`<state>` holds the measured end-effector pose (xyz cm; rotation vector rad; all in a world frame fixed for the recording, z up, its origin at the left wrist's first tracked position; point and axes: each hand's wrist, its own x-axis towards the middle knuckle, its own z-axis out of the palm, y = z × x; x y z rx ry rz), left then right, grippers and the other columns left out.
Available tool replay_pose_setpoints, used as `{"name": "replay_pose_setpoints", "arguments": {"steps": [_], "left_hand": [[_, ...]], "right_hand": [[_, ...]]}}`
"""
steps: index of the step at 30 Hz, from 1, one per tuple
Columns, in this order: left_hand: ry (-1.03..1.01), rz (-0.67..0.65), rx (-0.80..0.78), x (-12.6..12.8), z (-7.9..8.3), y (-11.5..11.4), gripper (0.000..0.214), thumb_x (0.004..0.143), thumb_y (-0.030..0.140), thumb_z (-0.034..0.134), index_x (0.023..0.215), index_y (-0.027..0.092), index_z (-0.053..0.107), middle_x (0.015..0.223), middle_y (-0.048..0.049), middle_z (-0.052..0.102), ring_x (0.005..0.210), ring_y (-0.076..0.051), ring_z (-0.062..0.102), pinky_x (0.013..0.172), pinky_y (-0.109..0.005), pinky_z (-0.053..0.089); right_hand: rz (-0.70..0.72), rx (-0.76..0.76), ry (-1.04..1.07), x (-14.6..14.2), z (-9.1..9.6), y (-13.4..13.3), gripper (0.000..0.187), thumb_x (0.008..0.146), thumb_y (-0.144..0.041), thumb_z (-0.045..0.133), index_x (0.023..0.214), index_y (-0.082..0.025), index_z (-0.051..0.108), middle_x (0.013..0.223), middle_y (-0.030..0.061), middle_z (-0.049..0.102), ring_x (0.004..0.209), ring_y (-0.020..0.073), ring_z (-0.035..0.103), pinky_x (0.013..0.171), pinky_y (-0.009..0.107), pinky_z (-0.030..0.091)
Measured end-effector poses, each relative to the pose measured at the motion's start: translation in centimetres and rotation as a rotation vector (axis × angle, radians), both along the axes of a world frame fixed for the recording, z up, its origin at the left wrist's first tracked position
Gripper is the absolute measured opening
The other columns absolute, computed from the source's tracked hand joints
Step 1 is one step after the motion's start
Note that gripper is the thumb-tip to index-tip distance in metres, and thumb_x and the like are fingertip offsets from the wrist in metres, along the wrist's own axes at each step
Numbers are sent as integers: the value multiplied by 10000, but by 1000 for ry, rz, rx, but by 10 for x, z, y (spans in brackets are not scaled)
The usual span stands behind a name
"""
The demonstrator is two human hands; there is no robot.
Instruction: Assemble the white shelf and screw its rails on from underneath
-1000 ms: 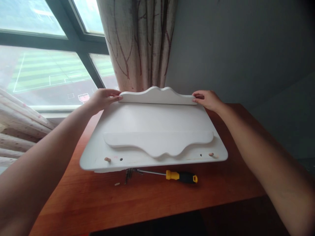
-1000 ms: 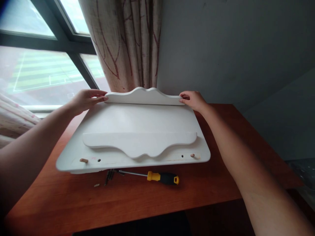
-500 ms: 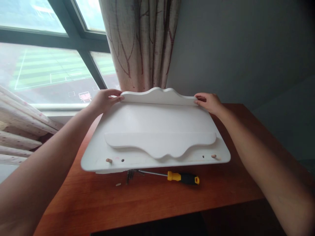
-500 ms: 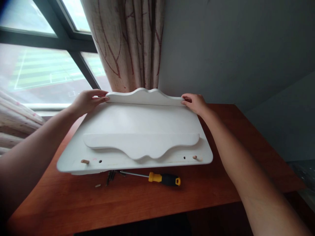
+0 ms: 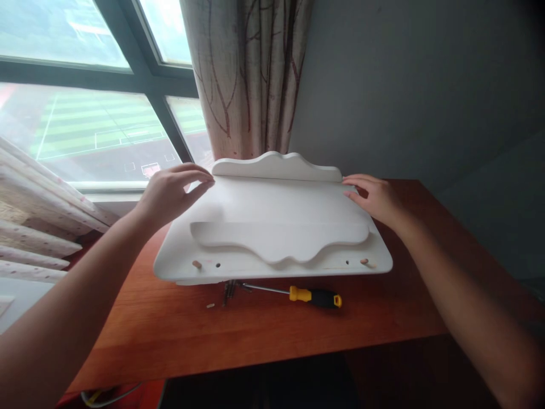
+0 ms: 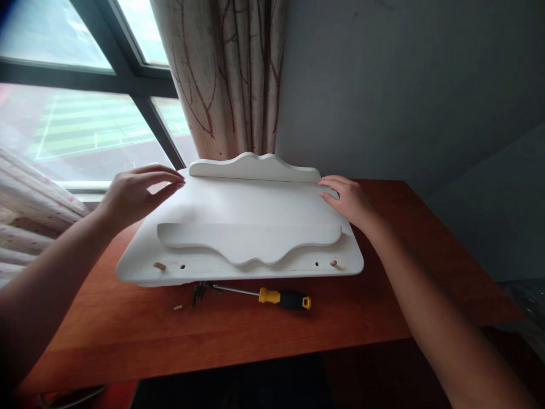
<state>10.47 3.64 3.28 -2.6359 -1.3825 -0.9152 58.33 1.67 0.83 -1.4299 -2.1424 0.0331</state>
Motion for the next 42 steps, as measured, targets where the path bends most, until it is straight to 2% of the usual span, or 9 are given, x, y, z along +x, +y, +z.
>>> {"name": "replay_pose_setpoints", "arguments": {"steps": [2,5,11,17,23,27,33,37,42], "left_hand": [[-24,-88,-26,-1,3,-25,270,957,421,594,929,216,767,989,-43,764,896,-189,706,894,-319,537],[-22,-170,-90,-4,-1,-53,200,927,401,646,983,252,766,1017,-24,767,886,-188,721,853,-306,549],[68,-137,-117,-12,-7,-74,175,904,425,661,1000,313,756,1047,7,768,911,-206,722,873,-332,547],[174,-187,-110,-10,-2,-75,252,891,509,650,1062,349,743,1111,4,760,962,-227,722,843,-347,557],[185,-105,-115,-9,-6,-77,318,894,563,604,1079,360,765,1085,-12,774,961,-280,731,849,-406,564],[119,-79,-135,-11,-6,-73,315,874,565,641,1097,382,768,1083,10,778,937,-259,740,844,-388,563],[63,-111,-213,-14,-8,-61,324,949,497,564,1146,332,761,1092,-5,781,912,-239,748,843,-355,554],[77,-50,-232,-8,-12,-56,426,997,493,452,1203,248,733,1096,-67,777,917,-272,740,816,-370,536],[-5,-41,-248,-3,-15,-51,430,999,498,451,1147,212,737,1094,-78,771,970,-263,722,877,-361,525]], "right_hand": [[43,2,3,-3,5,-29,240,928,-357,587,1080,-282,757,1154,43,732,1120,260,683,1042,456,533],[88,-7,7,-6,10,-66,222,935,-388,602,1079,-311,752,1129,30,737,1071,256,700,992,433,563],[198,-25,-38,-4,8,-98,263,921,-400,654,1145,-279,720,1160,55,724,1068,248,689,966,419,571],[224,-28,-142,-5,1,-100,312,907,-366,674,1209,-291,694,1191,65,708,1079,262,675,962,439,571],[191,47,-234,-7,-1,-98,299,927,-347,644,1208,-269,710,1203,73,721,1092,278,687,983,469,560],[180,1,-202,-4,1,-93,296,942,-368,614,1201,-279,726,1215,57,723,1088,271,699,969,458,576],[159,-77,-93,-3,0,-83,305,991,-374,521,1209,-286,716,1213,34,726,1096,231,706,968,403,584],[96,-57,-42,-7,-8,-76,333,1012,-355,448,1219,-285,699,1166,48,737,1058,239,716,904,406,598],[68,-44,0,-12,-13,-72,335,1012,-365,434,1212,-304,695,1146,51,736,1054,249,714,905,422,593]]}}
